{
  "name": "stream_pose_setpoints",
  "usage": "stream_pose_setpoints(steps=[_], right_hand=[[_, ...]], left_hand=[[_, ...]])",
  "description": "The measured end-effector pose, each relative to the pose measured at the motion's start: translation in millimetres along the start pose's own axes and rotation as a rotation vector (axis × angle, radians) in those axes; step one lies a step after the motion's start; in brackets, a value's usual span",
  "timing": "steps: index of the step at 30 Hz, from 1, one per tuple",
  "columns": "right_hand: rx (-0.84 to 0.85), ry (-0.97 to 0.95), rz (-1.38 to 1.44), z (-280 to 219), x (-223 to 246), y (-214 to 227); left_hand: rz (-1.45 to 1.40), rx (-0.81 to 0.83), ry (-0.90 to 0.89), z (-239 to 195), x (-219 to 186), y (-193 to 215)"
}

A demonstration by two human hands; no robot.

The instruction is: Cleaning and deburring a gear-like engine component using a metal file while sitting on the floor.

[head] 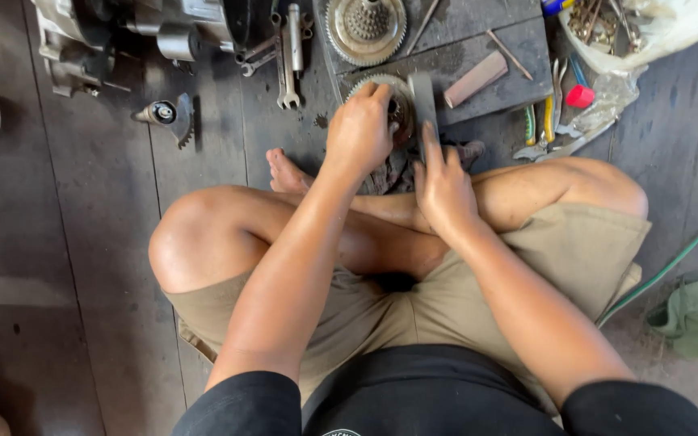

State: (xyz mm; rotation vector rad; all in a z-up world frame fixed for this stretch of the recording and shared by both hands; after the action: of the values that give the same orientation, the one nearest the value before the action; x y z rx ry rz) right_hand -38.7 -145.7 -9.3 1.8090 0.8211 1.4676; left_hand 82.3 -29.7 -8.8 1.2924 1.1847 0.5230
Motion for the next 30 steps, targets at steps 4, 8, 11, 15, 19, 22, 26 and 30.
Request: stream_pose_setpoints(steps=[4, 8, 11, 15, 19, 22, 26, 30], right_hand=[[-0.053, 0.106, 0.024, 40.5, 6.2, 6.7], [0.014, 0.11, -0.036, 2.6, 14.1, 6.0], [0.022, 0.098, -0.075, -5.1, 17.8, 14.5], [-0.016, 0.127, -0.029, 27.8, 4.9, 20.5], [0.026, 0.117, 0.038, 9.5, 8.0, 23.8], [0.022, 0.114, 0.044, 2.4, 13.5, 25.7], [-0.044, 0.176, 0.044, 30.2, 15.1, 16.3], [-0.04, 0.212, 0.109, 37.1, 16.4, 18.1]], left_hand=[[0.034, -0.111, 0.016, -3.4, -7.2, 15.1], [0.126, -0.227, 0.131, -14.4, -4.4, 22.5], [0.159, -0.223, 0.089, -9.8, -9.9, 20.7], [0.148, -0.187, 0.036, -7.0, -14.6, 21.5], [0.097, -0.115, 0.022, -15.8, -15.3, 25.4], [0.125, -0.112, 0.086, -8.8, -8.7, 24.9], [0.271, -0.123, 0.09, -0.2, -2.5, -8.0], [0.233, -0.114, 0.091, -3.9, -1.1, -2.4]])
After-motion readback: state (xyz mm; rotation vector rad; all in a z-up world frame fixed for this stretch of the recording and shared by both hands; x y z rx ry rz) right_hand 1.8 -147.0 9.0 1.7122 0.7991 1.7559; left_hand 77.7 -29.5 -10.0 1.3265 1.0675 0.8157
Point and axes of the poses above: each hand's wrist, its own z-axis towards the middle knuckle, its own y-axis out of the back of the hand, x = y × z, the point moved 9 cm from there along z, towards the middle knuckle, and after that the axes turned 15 degrees about z, right-handed, at the moved point
